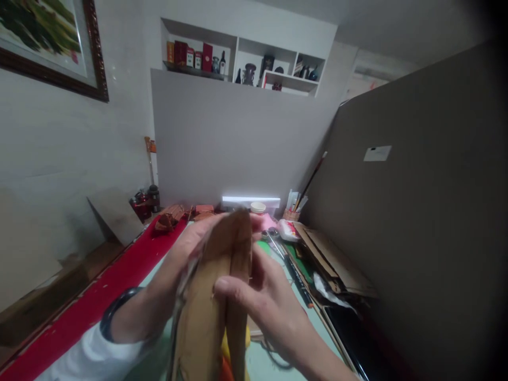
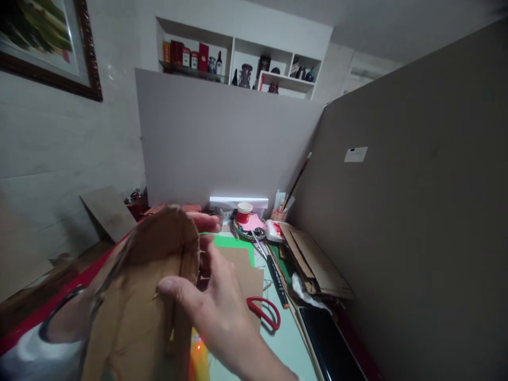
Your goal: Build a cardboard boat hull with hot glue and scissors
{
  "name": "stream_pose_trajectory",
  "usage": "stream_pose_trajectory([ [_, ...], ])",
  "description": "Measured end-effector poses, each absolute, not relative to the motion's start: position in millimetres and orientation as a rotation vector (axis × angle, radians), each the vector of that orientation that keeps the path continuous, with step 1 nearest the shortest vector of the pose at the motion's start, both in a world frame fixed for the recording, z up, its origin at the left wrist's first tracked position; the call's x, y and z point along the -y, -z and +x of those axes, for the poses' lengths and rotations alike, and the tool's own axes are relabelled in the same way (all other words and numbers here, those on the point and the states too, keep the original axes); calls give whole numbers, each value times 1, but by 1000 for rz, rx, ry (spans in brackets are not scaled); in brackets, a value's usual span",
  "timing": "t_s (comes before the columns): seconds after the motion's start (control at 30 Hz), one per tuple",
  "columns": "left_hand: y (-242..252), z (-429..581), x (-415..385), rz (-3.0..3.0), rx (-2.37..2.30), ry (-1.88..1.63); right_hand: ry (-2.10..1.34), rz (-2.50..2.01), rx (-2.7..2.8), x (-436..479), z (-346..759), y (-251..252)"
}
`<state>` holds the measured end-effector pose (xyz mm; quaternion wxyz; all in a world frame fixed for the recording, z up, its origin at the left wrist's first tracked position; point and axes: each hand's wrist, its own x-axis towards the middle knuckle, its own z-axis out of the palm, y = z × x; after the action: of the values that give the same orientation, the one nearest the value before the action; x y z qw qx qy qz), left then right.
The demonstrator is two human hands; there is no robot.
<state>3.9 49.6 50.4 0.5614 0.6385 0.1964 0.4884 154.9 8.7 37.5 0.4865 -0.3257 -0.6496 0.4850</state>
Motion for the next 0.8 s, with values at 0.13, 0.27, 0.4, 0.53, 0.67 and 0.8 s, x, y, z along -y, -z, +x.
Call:
stream_pose_trajectory([
  [0.13,-53,-1,-52,1472,-563,-1280,-892,-912,1606,-8,166,-31],
  [0.27,-52,3,-52,1631,-714,-1332,-669,-990,1615,-9,173,-27],
  [0.4,-50,10,-48,1781,-810,-1276,-590,-1041,1654,-13,178,-27],
  [0.53,-45,13,-47,1865,-854,-1235,-562,-1013,1747,-18,181,-31],
  [0.67,-40,16,-51,1941,-904,-1265,-513,-1004,1737,-24,183,-28],
  [0.8,-32,25,-53,2001,-942,-1343,-446,-1024,1723,-29,183,-16],
])
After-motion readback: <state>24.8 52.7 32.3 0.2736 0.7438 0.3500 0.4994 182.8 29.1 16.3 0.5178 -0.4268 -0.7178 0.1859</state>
